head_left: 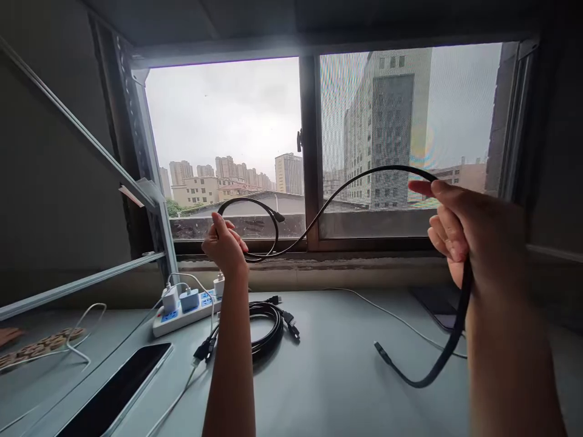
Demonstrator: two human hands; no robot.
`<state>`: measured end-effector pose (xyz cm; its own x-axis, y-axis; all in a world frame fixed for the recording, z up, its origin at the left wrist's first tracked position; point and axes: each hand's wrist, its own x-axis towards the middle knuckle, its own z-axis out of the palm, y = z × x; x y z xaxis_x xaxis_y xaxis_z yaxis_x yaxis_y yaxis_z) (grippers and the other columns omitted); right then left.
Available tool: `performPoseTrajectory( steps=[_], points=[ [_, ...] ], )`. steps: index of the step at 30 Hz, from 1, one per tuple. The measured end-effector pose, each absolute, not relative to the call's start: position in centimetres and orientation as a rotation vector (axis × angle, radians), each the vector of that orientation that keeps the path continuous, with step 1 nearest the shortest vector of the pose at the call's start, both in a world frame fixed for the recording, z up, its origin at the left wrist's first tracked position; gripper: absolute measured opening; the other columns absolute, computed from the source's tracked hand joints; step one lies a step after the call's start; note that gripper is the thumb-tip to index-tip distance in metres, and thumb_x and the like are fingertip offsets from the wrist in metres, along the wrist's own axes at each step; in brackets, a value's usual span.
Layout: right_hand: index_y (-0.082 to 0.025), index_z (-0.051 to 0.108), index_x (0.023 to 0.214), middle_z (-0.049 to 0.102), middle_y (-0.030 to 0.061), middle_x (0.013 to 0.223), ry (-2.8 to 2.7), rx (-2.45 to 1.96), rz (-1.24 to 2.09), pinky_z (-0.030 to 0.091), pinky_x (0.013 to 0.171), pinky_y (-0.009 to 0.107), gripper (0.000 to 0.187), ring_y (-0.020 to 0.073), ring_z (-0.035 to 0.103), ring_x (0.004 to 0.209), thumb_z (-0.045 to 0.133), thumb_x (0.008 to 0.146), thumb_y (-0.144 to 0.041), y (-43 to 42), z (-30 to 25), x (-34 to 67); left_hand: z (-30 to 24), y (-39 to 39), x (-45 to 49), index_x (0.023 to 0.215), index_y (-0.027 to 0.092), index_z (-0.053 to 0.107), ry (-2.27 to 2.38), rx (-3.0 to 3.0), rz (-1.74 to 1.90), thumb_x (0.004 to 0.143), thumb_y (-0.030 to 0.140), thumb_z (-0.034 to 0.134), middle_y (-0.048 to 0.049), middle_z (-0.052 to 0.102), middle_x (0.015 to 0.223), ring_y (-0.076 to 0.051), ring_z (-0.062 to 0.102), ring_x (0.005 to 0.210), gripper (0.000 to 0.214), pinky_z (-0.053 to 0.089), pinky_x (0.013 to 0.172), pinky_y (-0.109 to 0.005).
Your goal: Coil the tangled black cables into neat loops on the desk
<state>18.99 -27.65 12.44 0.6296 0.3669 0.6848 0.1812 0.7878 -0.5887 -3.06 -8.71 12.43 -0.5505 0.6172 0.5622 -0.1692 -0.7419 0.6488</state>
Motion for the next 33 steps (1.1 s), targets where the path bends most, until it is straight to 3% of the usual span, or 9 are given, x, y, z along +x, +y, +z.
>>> performPoseTrajectory(
  steps=[3, 5, 9, 14, 18, 21, 25, 28, 33],
  points=[
    [-0.013, 0.069, 0.062, 0.053, -0.0033, 0.04, -0.862, -0.656, -0.023, 0.013, 0.031, 0.024, 0.016, 0.0007, 0.025, 0.024, 0.066, 0.074, -0.024, -27.5, 12.4, 18.9, 12.3, -8.2, -3.2, 0.052, 0.019, 0.047, 0.831, 1.207, 2.129, 0.085, 0.043, 0.046, 0.0069, 0.033, 0.032, -0.006, 0.026, 0.026, 0.041, 0.018, 0.03, -0.022],
    [-0.013, 0.072, 0.072, 0.049, -0.0057, 0.037, -0.815, -0.641, -0.086, 0.013, 0.031, 0.023, 0.011, 0.0015, 0.026, 0.025, 0.066, 0.075, -0.022, -27.6, 12.5, 18.9, 12.2, -8.0, -3.0, 0.051, 0.019, 0.047, 0.815, 1.189, 2.035, 0.083, 0.037, 0.049, 0.0075, 0.031, 0.031, -0.006, 0.025, 0.025, 0.036, 0.017, 0.03, -0.022],
    [-0.011, 0.074, 0.087, 0.035, -0.0101, 0.029, -0.775, -0.623, -0.139, 0.014, 0.031, 0.023, 0.02, 0.0027, 0.023, 0.025, 0.063, 0.077, -0.024, -27.6, 12.5, 19.4, 12.5, -8.3, -2.4, 0.051, 0.019, 0.042, 0.69, 1.047, 2.043, 0.083, 0.028, 0.046, 0.0086, 0.027, 0.03, -0.005, 0.02, 0.026, 0.034, 0.015, 0.03, -0.021],
    [-0.015, 0.075, 0.093, 0.039, -0.0082, 0.034, -0.838, -0.727, -0.311, 0.021, 0.032, 0.022, 0.025, 0.0034, 0.03, 0.028, 0.062, 0.08, -0.031, -27.3, 12.2, 19.3, 13.2, -9.6, -1.7, 0.058, 0.02, 0.039, 0.601, 1.093, 2.097, 0.088, 0.028, 0.039, 0.0099, 0.027, 0.033, -0.005, 0.02, 0.026, 0.032, 0.014, 0.03, -0.02],
    [-0.018, 0.074, 0.097, 0.04, -0.0078, 0.036, -0.896, -0.804, -0.36, 0.019, 0.031, 0.02, 0.026, 0.0031, 0.03, 0.028, 0.06, 0.082, -0.034, -27.0, 12.0, 18.4, 13.7, -10.9, -1.2, 0.073, 0.02, 0.043, 0.717, 1.302, 1.838, 0.086, 0.025, 0.043, 0.0093, 0.04, 0.037, -0.007, 0.033, 0.026, 0.014, 0.025, 0.033, -0.02],
    [-0.02, 0.075, 0.094, 0.04, -0.0079, 0.038, -0.933, -0.8, -0.421, 0.023, 0.032, 0.019, 0.023, 0.0032, 0.032, 0.031, 0.061, 0.081, -0.033, -26.7, 11.7, 18.0, 13.7, -12.0, -0.5, 0.078, 0.019, 0.045, 0.854, 1.473, 1.597, 0.083, 0.028, 0.047, 0.0053, 0.053, 0.044, -0.012, 0.049, 0.033, 0.011, 0.036, 0.041, -0.024],
    [-0.02, 0.075, 0.091, 0.04, -0.0082, 0.038, -0.963, -0.782, -0.513, 0.026, 0.031, 0.018, 0.021, 0.0032, 0.034, 0.031, 0.061, 0.081, -0.031, -26.1, 11.6, 17.6, 13.5, -13.4, 0.6, 0.082, 0.016, 0.051, 0.801, 1.678, 1.381, 0.08, 0.033, 0.053, -0.0008, 0.065, 0.058, -0.016, 0.062, 0.053, 0.018, 0.047, 0.063, -0.03],
    [-0.02, 0.075, 0.088, 0.04, -0.0084, 0.038, -0.981, -0.776, -0.495, 0.026, 0.03, 0.018, 0.02, 0.0036, 0.034, 0.03, 0.062, 0.08, -0.033, -25.7, 11.5, 17.4, 13.2, -14.0, 1.5, 0.081, 0.016, 0.054, 0.72, 1.71, 1.335, 0.079, 0.036, 0.054, -0.0031, 0.068, 0.064, -0.016, 0.065, 0.064, 0.02, 0.046, 0.076, -0.031],
    [-0.018, 0.073, 0.078, 0.037, -0.0084, 0.036, -1.124, -0.937, -0.419, 0.029, 0.033, 0.019, 0.024, 0.0044, 0.035, 0.03, 0.06, 0.081, -0.038, -24.9, 11.3, 17.4, 12.6, -14.9, 3.0, 0.092, 0.015, 0.057, 0.61, 1.79, 1.254, 0.082, 0.035, 0.046, -0.0055, 0.072, 0.072, -0.019, 0.066, 0.076, 0.025, 0.042, 0.083, -0.034]
  ],
)
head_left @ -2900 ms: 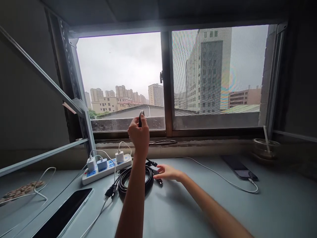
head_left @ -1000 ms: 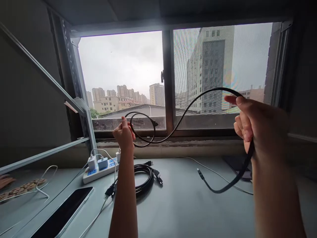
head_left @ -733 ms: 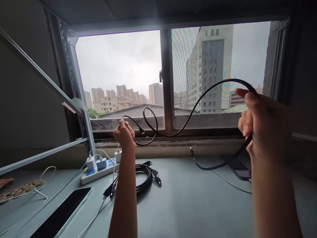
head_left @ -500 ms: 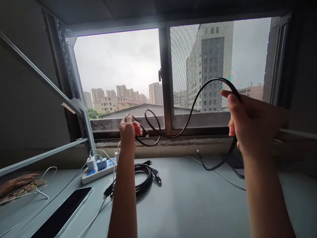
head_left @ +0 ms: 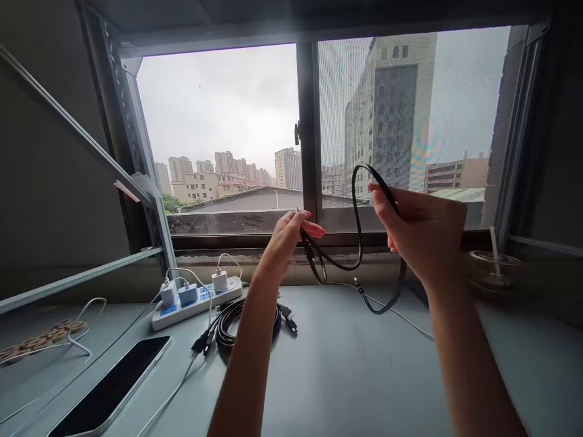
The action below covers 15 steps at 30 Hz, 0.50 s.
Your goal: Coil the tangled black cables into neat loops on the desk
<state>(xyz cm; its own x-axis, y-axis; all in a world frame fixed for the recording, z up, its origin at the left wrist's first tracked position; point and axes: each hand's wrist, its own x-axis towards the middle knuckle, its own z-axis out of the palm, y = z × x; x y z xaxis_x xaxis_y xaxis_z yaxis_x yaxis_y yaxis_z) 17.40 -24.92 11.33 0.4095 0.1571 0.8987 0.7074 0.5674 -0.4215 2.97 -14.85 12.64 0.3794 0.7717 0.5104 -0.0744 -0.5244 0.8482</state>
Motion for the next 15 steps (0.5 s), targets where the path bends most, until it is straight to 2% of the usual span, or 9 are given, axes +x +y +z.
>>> performPoseTrajectory(
  steps=[4, 7, 9, 12, 15],
  points=[
    [-0.017, 0.061, 0.058, 0.04, -0.0071, 0.036, -1.302, -1.059, -0.421, 0.03, 0.035, 0.018, 0.033, 0.0047, 0.039, 0.03, 0.056, 0.083, -0.037, -24.2, 11.2, 17.6, 12.1, -15.6, 4.1, 0.098, 0.013, 0.059, 0.593, 1.933, 1.209, 0.086, 0.035, 0.038, -0.0043, 0.071, 0.065, -0.019, 0.063, 0.078, 0.033, 0.041, 0.082, -0.033],
    [-0.016, 0.058, 0.056, 0.048, -0.0053, 0.04, -1.442, -1.128, -0.309, 0.032, 0.036, 0.018, 0.035, 0.0051, 0.043, 0.031, 0.053, 0.085, -0.036, -23.9, 11.2, 17.8, 11.8, -15.9, 4.8, 0.093, 0.014, 0.058, 0.588, 1.993, 1.157, 0.085, 0.034, 0.039, -0.0024, 0.066, 0.054, -0.017, 0.06, 0.067, 0.029, 0.042, 0.073, -0.029],
    [-0.016, 0.057, 0.057, 0.05, -0.0044, 0.043, -1.529, -1.154, -0.216, 0.035, 0.038, 0.018, 0.036, 0.0057, 0.046, 0.034, 0.051, 0.086, -0.037, -23.8, 11.1, 17.8, 11.7, -15.8, 5.3, 0.096, 0.015, 0.052, 0.58, 1.925, 1.146, 0.086, 0.033, 0.036, -0.0005, 0.062, 0.049, -0.016, 0.059, 0.057, 0.026, 0.042, 0.065, -0.027],
    [-0.016, 0.06, 0.067, 0.055, -0.0023, 0.051, -1.642, -1.152, -0.088, 0.039, 0.044, 0.019, 0.037, 0.0079, 0.052, 0.044, 0.046, 0.088, -0.044, -23.5, 10.8, 17.9, 11.5, -15.6, 5.7, 0.104, 0.017, 0.04, 0.578, 1.751, 1.166, 0.091, 0.038, 0.031, 0.0028, 0.058, 0.048, -0.016, 0.056, 0.047, 0.027, 0.043, 0.056, -0.027],
    [-0.016, 0.063, 0.089, 0.061, -0.0005, 0.064, -1.737, -1.155, -0.001, 0.039, 0.048, 0.02, 0.035, 0.0095, 0.055, 0.052, 0.048, 0.087, -0.048, -23.1, 10.5, 17.7, 11.2, -15.2, 5.9, 0.105, 0.018, 0.037, 0.616, 1.726, 1.254, 0.089, 0.053, 0.037, 0.0032, 0.057, 0.057, -0.016, 0.056, 0.047, 0.039, 0.044, 0.054, -0.028]
  ],
)
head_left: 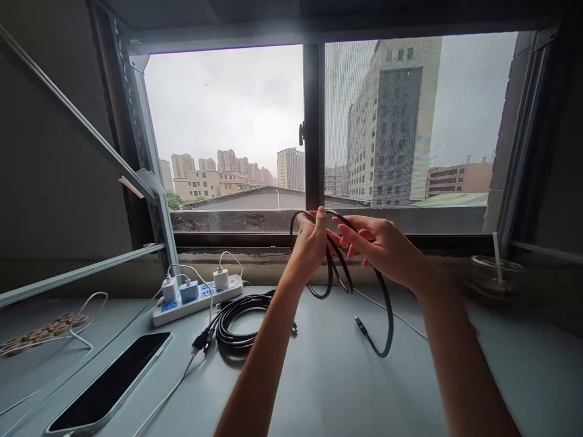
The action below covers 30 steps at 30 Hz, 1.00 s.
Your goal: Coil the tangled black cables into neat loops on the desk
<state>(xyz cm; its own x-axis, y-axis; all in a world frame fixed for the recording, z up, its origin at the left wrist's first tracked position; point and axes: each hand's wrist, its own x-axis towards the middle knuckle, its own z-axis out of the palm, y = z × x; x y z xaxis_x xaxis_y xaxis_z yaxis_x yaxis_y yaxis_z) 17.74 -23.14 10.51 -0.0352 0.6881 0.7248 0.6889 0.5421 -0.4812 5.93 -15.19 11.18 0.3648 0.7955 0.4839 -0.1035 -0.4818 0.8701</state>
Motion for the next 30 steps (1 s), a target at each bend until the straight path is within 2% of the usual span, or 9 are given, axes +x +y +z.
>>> performPoseTrajectory(
  steps=[2, 6, 10, 16, 19, 23, 27, 30],
  points=[
    [-0.018, 0.063, 0.099, 0.061, -0.0009, 0.067, -1.796, -1.159, 0.058, 0.039, 0.049, 0.02, 0.034, 0.0098, 0.055, 0.055, 0.05, 0.086, -0.047, -23.0, 10.5, 17.5, 10.9, -15.0, 6.0, 0.104, 0.017, 0.04, 0.647, 1.761, 1.293, 0.086, 0.058, 0.042, 0.0013, 0.056, 0.066, -0.015, 0.058, 0.056, 0.045, 0.045, 0.06, -0.028],
    [-0.02, 0.06, 0.108, 0.064, 0.0004, 0.08, -1.875, -1.117, 0.25, 0.039, 0.047, 0.02, 0.037, 0.0096, 0.054, 0.058, 0.053, 0.085, -0.046, -23.1, 10.6, 16.9, 10.8, -14.7, 6.0, 0.102, 0.017, 0.047, 0.695, 1.752, 1.338, 0.084, 0.058, 0.045, -0.0025, 0.053, 0.079, -0.017, 0.06, 0.074, 0.045, 0.046, 0.07, -0.028],
    [-0.019, 0.058, 0.109, 0.064, 0.0006, 0.083, -1.958, -1.033, 0.353, 0.047, 0.057, 0.022, 0.038, 0.0118, 0.058, 0.066, 0.064, 0.077, -0.039, -23.8, 10.7, 16.6, 11.2, -15.0, 5.7, 0.113, 0.019, 0.045, 0.677, 1.647, 1.213, 0.083, 0.065, 0.04, -0.0006, 0.053, 0.07, -0.017, 0.059, 0.064, 0.056, 0.046, 0.06, -0.028],
    [-0.019, 0.059, 0.103, 0.066, 0.0018, 0.093, -1.97, -1.075, 0.219, 0.049, 0.059, 0.023, 0.03, 0.0117, 0.059, 0.067, 0.064, 0.074, -0.024, -23.9, 10.5, 16.5, 11.8, -16.0, 5.0, 0.113, 0.02, 0.048, 0.624, 1.687, 1.095, 0.084, 0.059, 0.045, 0.0042, 0.049, 0.056, -0.013, 0.054, 0.049, 0.048, 0.041, 0.048, -0.023],
    [-0.019, 0.061, 0.105, 0.067, 0.0017, 0.086, -1.918, -1.112, 0.129, 0.049, 0.06, 0.024, 0.028, 0.0131, 0.061, 0.066, 0.059, 0.077, -0.021, -23.4, 10.4, 16.5, 11.8, -15.9, 5.2, 0.109, 0.018, 0.05, 0.597, 1.683, 1.129, 0.085, 0.052, 0.049, 0.0051, 0.049, 0.055, -0.012, 0.054, 0.049, 0.041, 0.042, 0.051, -0.021],
    [-0.02, 0.061, 0.115, 0.069, 0.0018, 0.079, -1.756, -1.15, 0.091, 0.051, 0.056, 0.025, 0.035, 0.0137, 0.063, 0.059, 0.052, 0.082, -0.022, -22.4, 10.1, 17.0, 11.8, -15.3, 5.1, 0.095, 0.016, 0.056, 0.535, 1.714, 1.097, 0.085, 0.05, 0.048, 0.0001, 0.06, 0.059, -0.014, 0.06, 0.055, 0.037, 0.046, 0.057, -0.024],
    [-0.015, 0.054, 0.128, 0.071, 0.0065, 0.087, -1.459, -1.257, 0.087, 0.053, 0.046, 0.027, 0.046, 0.0134, 0.063, 0.051, 0.051, 0.084, -0.027, -21.4, 9.8, 18.0, 12.2, -15.0, 4.2, 0.09, 0.014, 0.065, 0.566, 1.78, 1.072, 0.087, 0.05, 0.042, -0.0073, 0.07, 0.069, -0.017, 0.065, 0.063, 0.043, 0.048, 0.063, -0.028],
    [-0.012, 0.06, 0.122, 0.072, 0.0098, 0.093, -1.351, -1.31, -0.008, 0.053, 0.042, 0.026, 0.042, 0.0135, 0.064, 0.05, 0.054, 0.082, -0.026, -21.1, 9.8, 18.7, 12.4, -15.3, 3.6, 0.082, 0.015, 0.07, 0.546, 1.839, 1.137, 0.086, 0.047, 0.046, -0.0083, 0.071, 0.069, -0.016, 0.066, 0.068, 0.041, 0.049, 0.069, -0.027]
  ],
)
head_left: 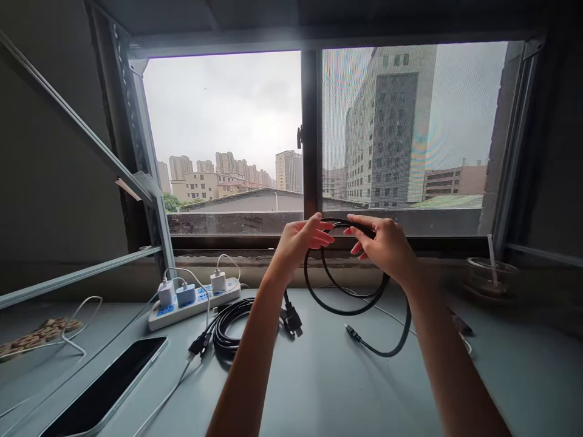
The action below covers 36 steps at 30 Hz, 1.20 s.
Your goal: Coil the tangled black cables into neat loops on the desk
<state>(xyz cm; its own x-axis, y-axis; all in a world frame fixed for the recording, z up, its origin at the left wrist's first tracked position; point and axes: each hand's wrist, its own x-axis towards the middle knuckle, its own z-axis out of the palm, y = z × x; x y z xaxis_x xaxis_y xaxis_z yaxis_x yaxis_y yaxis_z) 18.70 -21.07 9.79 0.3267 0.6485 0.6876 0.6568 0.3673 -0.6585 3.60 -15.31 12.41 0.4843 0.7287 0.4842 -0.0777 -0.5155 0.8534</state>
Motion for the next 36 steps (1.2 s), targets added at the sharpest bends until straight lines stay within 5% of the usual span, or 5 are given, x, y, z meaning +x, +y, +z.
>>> performPoseTrajectory(
  steps=[5, 13, 19, 27, 36],
  points=[
    [-0.016, 0.068, 0.111, 0.073, 0.0103, 0.089, -1.238, -1.27, -0.227, 0.051, 0.042, 0.027, 0.034, 0.0161, 0.065, 0.05, 0.06, 0.079, -0.024, -21.3, 10.0, 19.4, 12.5, -15.8, 3.5, 0.088, 0.019, 0.067, 0.408, 1.877, 1.271, 0.077, 0.038, 0.061, -0.003, 0.068, 0.066, -0.014, 0.064, 0.066, 0.023, 0.05, 0.068, -0.027],
    [-0.015, 0.073, 0.097, 0.074, 0.0084, 0.08, -1.129, -1.183, -0.351, 0.055, 0.063, 0.035, 0.026, 0.0157, 0.063, 0.047, 0.065, 0.072, -0.016, -21.8, 10.7, 19.2, 12.1, -15.0, 3.0, 0.124, 0.026, 0.049, 0.306, 2.129, 1.42, 0.069, 0.032, 0.071, -0.005, 0.065, 0.102, -0.018, 0.058, 0.103, 0.059, 0.046, 0.085, -0.029],
    [-0.017, 0.072, 0.099, 0.072, 0.0041, 0.074, -1.137, -0.968, -0.268, 0.048, 0.048, 0.028, 0.03, 0.0118, 0.056, 0.045, 0.063, 0.071, -0.02, -22.1, 10.7, 18.6, 10.3, -12.0, 3.9, 0.121, 0.022, 0.054, 0.524, 2.407, 1.461, 0.07, 0.034, 0.068, -0.0092, 0.06, 0.118, -0.023, 0.054, 0.11, 0.054, 0.04, 0.094, -0.036],
    [-0.022, 0.071, 0.1, 0.071, 0.0017, 0.079, -1.181, -0.77, -0.053, 0.041, 0.039, 0.023, 0.031, 0.0063, 0.049, 0.042, 0.069, 0.07, -0.03, -22.3, 11.0, 18.2, 9.5, -10.0, 4.6, 0.069, 0.016, 0.067, 0.495, 2.068, 1.302, 0.083, 0.048, 0.047, -0.0048, 0.066, 0.062, -0.014, 0.061, 0.06, 0.041, 0.045, 0.062, -0.025],
    [-0.021, 0.059, 0.116, 0.069, 0.0013, 0.082, -1.322, -0.881, 0.095, 0.055, 0.046, 0.026, 0.048, 0.0122, 0.063, 0.05, 0.068, 0.072, -0.035, -21.0, 10.4, 17.1, 10.5, -10.4, 3.2, 0.04, 0.02, 0.028, 0.599, 1.472, 1.609, 0.075, 0.03, 0.056, 0.0075, 0.027, 0.03, -0.003, 0.027, 0.027, 0.046, 0.021, 0.035, -0.02]
  ],
)
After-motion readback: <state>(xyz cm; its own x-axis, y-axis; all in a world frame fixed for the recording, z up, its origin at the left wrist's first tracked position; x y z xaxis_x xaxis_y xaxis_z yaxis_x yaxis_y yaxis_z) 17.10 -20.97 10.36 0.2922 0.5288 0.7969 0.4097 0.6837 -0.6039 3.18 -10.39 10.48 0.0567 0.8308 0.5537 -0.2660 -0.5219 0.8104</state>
